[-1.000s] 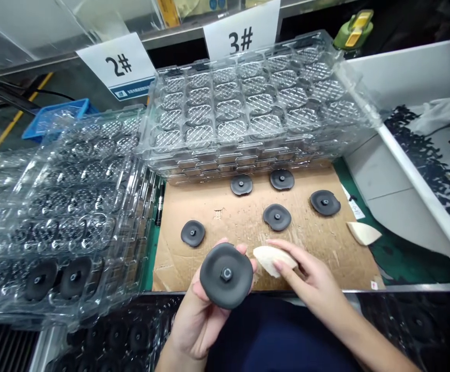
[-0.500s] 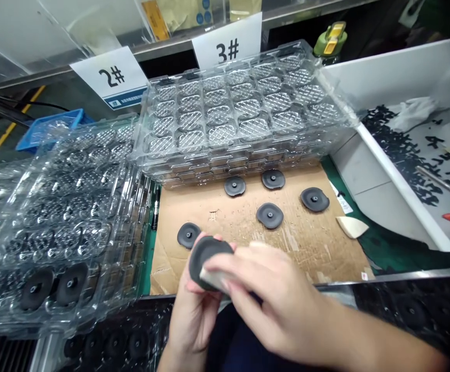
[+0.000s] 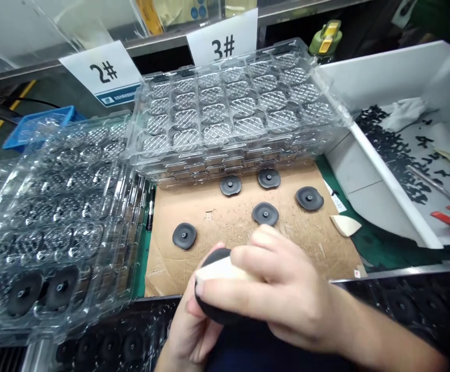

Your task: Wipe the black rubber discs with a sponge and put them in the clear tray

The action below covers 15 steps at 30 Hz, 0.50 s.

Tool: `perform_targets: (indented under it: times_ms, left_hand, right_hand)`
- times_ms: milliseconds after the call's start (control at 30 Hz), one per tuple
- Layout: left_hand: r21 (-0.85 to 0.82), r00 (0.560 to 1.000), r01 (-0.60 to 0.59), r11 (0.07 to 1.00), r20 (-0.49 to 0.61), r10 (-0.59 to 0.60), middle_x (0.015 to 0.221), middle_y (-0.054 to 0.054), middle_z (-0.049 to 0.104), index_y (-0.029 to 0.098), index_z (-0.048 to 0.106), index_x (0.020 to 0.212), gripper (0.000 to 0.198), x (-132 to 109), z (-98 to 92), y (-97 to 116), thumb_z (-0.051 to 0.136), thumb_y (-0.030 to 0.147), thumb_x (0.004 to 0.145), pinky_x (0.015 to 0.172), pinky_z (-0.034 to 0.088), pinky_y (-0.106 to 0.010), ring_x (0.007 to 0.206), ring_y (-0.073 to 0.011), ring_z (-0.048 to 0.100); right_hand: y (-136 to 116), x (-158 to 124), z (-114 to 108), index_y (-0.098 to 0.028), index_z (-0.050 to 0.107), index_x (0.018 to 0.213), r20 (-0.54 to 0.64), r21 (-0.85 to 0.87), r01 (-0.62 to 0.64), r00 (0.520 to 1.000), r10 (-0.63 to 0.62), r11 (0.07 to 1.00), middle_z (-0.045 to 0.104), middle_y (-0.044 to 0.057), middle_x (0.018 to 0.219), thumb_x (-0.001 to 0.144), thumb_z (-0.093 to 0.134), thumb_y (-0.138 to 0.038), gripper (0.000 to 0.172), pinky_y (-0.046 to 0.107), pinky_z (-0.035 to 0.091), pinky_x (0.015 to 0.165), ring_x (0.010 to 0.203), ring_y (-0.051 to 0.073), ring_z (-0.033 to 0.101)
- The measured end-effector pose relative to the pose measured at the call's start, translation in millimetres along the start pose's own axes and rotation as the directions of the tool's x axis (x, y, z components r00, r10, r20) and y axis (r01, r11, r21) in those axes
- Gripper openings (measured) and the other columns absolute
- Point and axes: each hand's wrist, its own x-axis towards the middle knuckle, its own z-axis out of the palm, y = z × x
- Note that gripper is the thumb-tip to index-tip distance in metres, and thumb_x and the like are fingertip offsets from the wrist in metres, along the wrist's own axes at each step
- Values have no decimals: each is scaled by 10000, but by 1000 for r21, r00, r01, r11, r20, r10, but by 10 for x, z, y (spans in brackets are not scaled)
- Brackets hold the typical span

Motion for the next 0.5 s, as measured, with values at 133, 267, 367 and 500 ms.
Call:
perform_targets:
  times_ms: [133, 267, 367, 500]
  left_hand:
    - [-70, 995, -14, 997, 96, 21, 1197, -27, 604, 312, 583, 1138, 498, -35, 44, 44, 680, 391, 657, 920, 444, -302, 1091, -250, 550]
    - [-106, 988, 0, 994, 155, 17, 1197, -17, 606, 329, 605, 1102, 496, -51, 3, 76, 669, 452, 626, 936, 435, -314, 1081, -253, 559]
    - [-112, 987, 15, 994, 160, 3, 1191, -4, 609, 346, 600, 1102, 491, -41, -24, 55, 676, 438, 626, 929, 441, -298, 1091, -240, 553]
    - [-102, 985, 12, 995, 172, 5, 1172, -21, 616, 316, 608, 1098, 503, -31, 19, 28, 695, 425, 614, 893, 467, -305, 1067, -251, 567]
  right_hand:
    - [179, -6, 60, -213, 552, 1148, -106, 213, -226, 962, 253, 950, 606, 30, 980, 895, 381, -126, 317, 261, 433, 789, 877, 126, 544]
    - [298, -304, 209, -270, 525, 1164, -88, 253, -509, 835, 544, 823, 586, 18, 1129, 889, 450, -225, 289, 300, 436, 871, 1029, 154, 536]
    - [385, -538, 333, -243, 523, 1169, 20, 246, -559, 820, 573, 792, 589, 46, 1155, 887, 440, -260, 295, 346, 450, 883, 1054, 186, 546]
    - [389, -588, 269, -220, 542, 1139, -51, 157, -582, 802, 595, 798, 613, 48, 1107, 873, 442, -242, 285, 320, 481, 819, 997, 189, 578]
